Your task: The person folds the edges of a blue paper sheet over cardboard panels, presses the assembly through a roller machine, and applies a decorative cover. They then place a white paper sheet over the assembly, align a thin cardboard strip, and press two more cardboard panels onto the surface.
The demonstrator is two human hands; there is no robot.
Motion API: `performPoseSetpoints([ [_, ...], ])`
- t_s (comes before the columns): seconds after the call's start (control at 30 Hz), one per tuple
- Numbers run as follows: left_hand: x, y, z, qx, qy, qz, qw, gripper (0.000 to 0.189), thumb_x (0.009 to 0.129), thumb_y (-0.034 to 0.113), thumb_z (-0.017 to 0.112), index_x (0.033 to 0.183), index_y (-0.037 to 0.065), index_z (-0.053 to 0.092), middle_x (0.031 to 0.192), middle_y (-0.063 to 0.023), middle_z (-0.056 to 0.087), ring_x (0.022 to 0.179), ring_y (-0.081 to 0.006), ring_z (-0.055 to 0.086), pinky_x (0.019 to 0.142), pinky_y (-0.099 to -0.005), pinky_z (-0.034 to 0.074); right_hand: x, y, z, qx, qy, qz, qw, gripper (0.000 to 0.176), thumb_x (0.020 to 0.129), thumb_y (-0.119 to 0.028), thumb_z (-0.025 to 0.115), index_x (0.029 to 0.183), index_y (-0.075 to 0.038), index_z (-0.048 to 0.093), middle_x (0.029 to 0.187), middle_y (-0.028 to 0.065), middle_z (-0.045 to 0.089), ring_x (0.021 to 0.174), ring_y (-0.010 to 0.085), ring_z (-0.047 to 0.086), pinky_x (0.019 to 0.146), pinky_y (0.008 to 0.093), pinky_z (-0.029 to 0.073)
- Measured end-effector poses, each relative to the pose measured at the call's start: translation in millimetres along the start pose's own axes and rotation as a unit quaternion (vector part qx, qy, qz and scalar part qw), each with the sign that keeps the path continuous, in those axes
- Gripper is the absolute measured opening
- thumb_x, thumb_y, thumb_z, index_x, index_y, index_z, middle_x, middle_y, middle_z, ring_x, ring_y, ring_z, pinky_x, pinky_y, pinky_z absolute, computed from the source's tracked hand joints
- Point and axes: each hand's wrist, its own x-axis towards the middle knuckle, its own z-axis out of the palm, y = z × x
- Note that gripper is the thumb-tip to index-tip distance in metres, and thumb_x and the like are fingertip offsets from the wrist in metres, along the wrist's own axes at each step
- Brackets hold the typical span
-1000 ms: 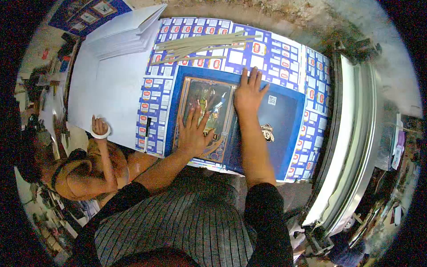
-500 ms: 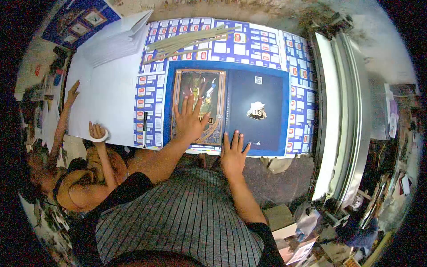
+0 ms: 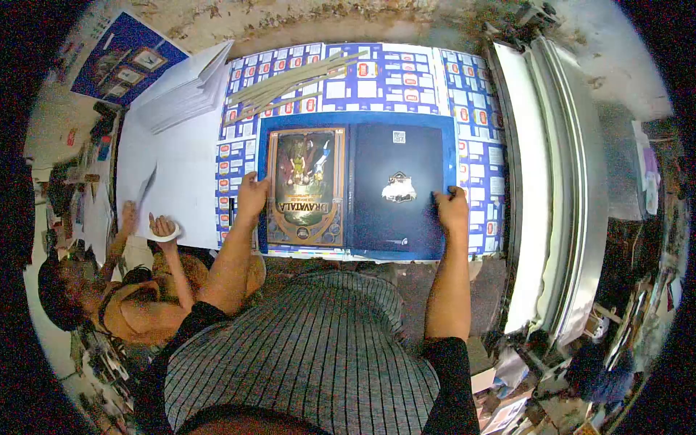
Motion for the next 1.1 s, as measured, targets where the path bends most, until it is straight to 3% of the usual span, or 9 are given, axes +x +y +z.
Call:
performPoseSetpoints([
  [0.07,12,-2,-12,-0.02,-0.051,-0.046,0.997,0.033,0.093,0.024,0.067,0.109,-0.004,0.065,0.091,-0.0074,0.07,0.078,-0.0163,0.063,0.073,-0.0304,0.051,10,-10,-15,0.036,-0.147,0.075,0.986,0.042,0.087,-0.022,0.073,0.117,0.003,0.059,0.086,0.0069,0.062,0.079,0.0156,0.057,0.07,0.0307,0.047],
  [0.13,12,3,-21,-0.179,-0.149,-0.116,0.966,0.024,0.094,0.025,0.067,0.098,0.001,0.069,0.089,-0.0038,0.069,0.077,-0.013,0.062,0.071,-0.028,0.049,7,-13,-21,0.173,-0.19,0.054,0.965,0.037,0.088,-0.02,0.072,0.115,0.002,0.059,0.084,0.0054,0.061,0.076,0.014,0.056,0.067,0.0296,0.046],
  [0.2,12,5,-38,-0.139,-0.145,-0.115,0.973,0.027,0.094,0.027,0.067,0.1,0.0,0.069,0.088,-0.0037,0.069,0.075,-0.0128,0.061,0.069,-0.028,0.048,9,-9,-27,0.306,-0.261,0.043,0.914,0.03,0.09,-0.013,0.07,0.114,0.001,0.059,0.082,0.0027,0.061,0.073,0.0108,0.055,0.065,0.0255,0.044],
  [0.3,-16,40,-64,-0.152,-0.122,-0.08,0.977,0.025,0.093,0.024,0.069,0.099,0.0,0.068,0.079,0.0005,0.063,0.067,-0.0095,0.054,0.063,-0.0262,0.043,2,-20,-46,0.343,-0.269,0.034,0.899,0.027,0.089,-0.011,0.07,0.111,0.001,0.059,0.084,0.0019,0.063,0.072,0.0106,0.056,0.066,0.0256,0.045],
  [0.37,-26,51,-90,-0.192,-0.079,-0.068,0.976,0.021,0.092,0.021,0.07,0.097,0.0,0.068,0.075,0.0031,0.06,0.063,-0.0072,0.05,0.059,-0.0248,0.04,-17,-64,-72,0.395,-0.287,0.029,0.872,0.026,0.09,-0.004,0.065,0.115,0.001,0.058,0.103,0.0077,0.068,0.09,0.015,0.064,0.082,0.0286,0.051],
  [0.43,-34,48,-122,-0.197,-0.074,-0.051,0.976,0.021,0.092,0.021,0.07,0.096,0.001,0.067,0.075,0.003,0.06,0.063,-0.0068,0.05,0.058,-0.0239,0.04,-29,-84,-87,0.383,-0.276,-0.01,0.882,0.016,0.088,-0.005,0.07,0.102,-0.003,0.061,0.078,-0.003,0.06,0.066,0.0067,0.05,0.061,0.0234,0.04],
  [0.87,-58,85,-219,-0.202,-0.025,0.141,0.969,0.019,0.091,0.017,0.07,0.096,0.0,0.065,0.081,-0.0026,0.065,0.071,-0.01,0.057,0.066,-0.0251,0.045,-47,-131,-112,0.319,-0.272,-0.171,0.892,0.019,0.085,0.001,0.072,0.089,-0.007,0.056,0.072,-0.0073,0.05,0.067,0.0026,0.047,0.061,0.0214,0.04],
  [1.0,-51,93,-206,-0.206,-0.058,0.112,0.971,0.019,0.091,0.017,0.07,0.1,0.001,0.066,0.082,-0.0015,0.068,0.069,-0.0072,0.059,0.063,-0.0238,0.045,-56,-122,-112,0.368,-0.253,-0.134,0.885,0.026,0.085,0.002,0.068,0.11,-0.001,0.061,0.096,0.0065,0.071,0.085,0.0117,0.065,0.076,0.025,0.05],
  [1.1,-43,90,-193,-0.23,-0.113,0.064,0.964,0.02,0.091,0.019,0.071,0.101,0.001,0.067,0.082,-0.0008,0.068,0.069,-0.0063,0.058,0.062,-0.0227,0.045,-68,-119,-108,0.377,-0.219,-0.108,0.893,0.028,0.087,-0.001,0.067,0.114,0.001,0.06,0.097,0.0076,0.071,0.086,0.0127,0.066,0.08,0.0261,0.051],
])
